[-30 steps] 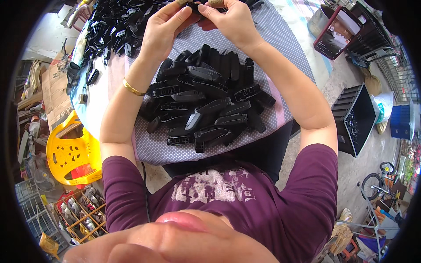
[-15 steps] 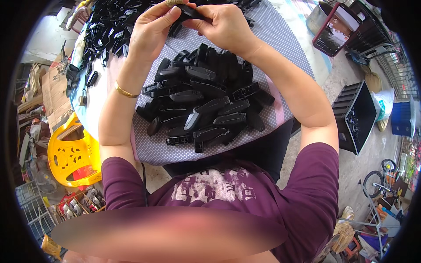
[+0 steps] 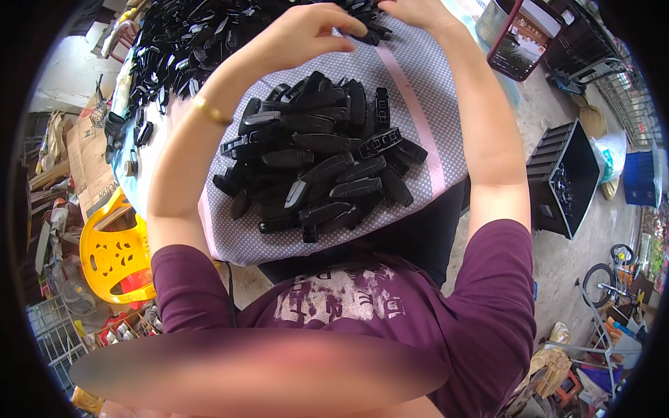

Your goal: The recorder is sorting and inspecting small black plastic components on a table.

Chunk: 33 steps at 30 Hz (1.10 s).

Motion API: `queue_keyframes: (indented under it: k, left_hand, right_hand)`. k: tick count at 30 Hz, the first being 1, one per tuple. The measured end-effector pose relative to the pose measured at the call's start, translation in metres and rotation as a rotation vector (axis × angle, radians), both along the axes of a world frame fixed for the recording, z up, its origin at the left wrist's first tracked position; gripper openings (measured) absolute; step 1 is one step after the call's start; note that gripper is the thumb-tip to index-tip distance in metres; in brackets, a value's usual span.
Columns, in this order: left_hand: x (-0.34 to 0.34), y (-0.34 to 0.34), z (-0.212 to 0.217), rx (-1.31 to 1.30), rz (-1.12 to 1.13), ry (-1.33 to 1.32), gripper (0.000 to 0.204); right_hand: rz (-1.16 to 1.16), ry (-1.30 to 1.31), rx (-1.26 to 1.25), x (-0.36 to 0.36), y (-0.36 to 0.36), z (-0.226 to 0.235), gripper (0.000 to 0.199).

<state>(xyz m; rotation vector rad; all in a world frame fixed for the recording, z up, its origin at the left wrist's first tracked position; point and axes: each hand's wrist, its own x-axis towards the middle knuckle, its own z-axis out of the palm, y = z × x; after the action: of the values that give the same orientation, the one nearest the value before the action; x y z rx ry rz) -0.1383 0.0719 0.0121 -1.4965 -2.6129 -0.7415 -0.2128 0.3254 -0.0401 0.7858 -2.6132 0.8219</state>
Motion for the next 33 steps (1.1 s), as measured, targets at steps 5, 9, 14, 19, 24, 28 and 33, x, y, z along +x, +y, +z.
queue_keyframes:
  k: [5,9,14,19,24,28,33]
  left_hand:
    - [-0.026,0.041,-0.032,-0.121,-0.06,0.395,0.019]
    - [-0.023,0.032,-0.037,-0.095,0.092,0.33,0.019]
    - [-0.02,0.013,-0.046,-0.054,0.152,0.389,0.044]
    - [-0.003,-0.014,-0.033,0.516,0.317,-0.485,0.032]
    - [-0.005,-0.039,-0.039,0.878,0.229,-0.89,0.035]
    - [-0.005,-0.033,-0.039,1.171,-0.363,-0.803,0.04]
    - [0.001,-0.04,-0.038,0.985,0.287,-0.802,0.037]
  right_hand:
    - [0.277,0.209,-0.435,-0.008,0.048,-0.013,0.027]
    - [-0.172,0.095,0.11,0.01,0.007,-0.003,0.022]
    - [-0.247,-0.037,0.182,0.03,-0.002,0.018,0.024]
    - [-0.115,-0.053,-0.235,0.038,-0.019,0.025,0.024]
    - [0.141,-0.239,-0.643,0.077,-0.068,0.035,0.017]
    - [0.146,-0.123,-0.677,0.094,-0.084,0.036,0.029]
    - [0.241,-0.201,-0.689,0.099,-0.086,0.035,0.028]
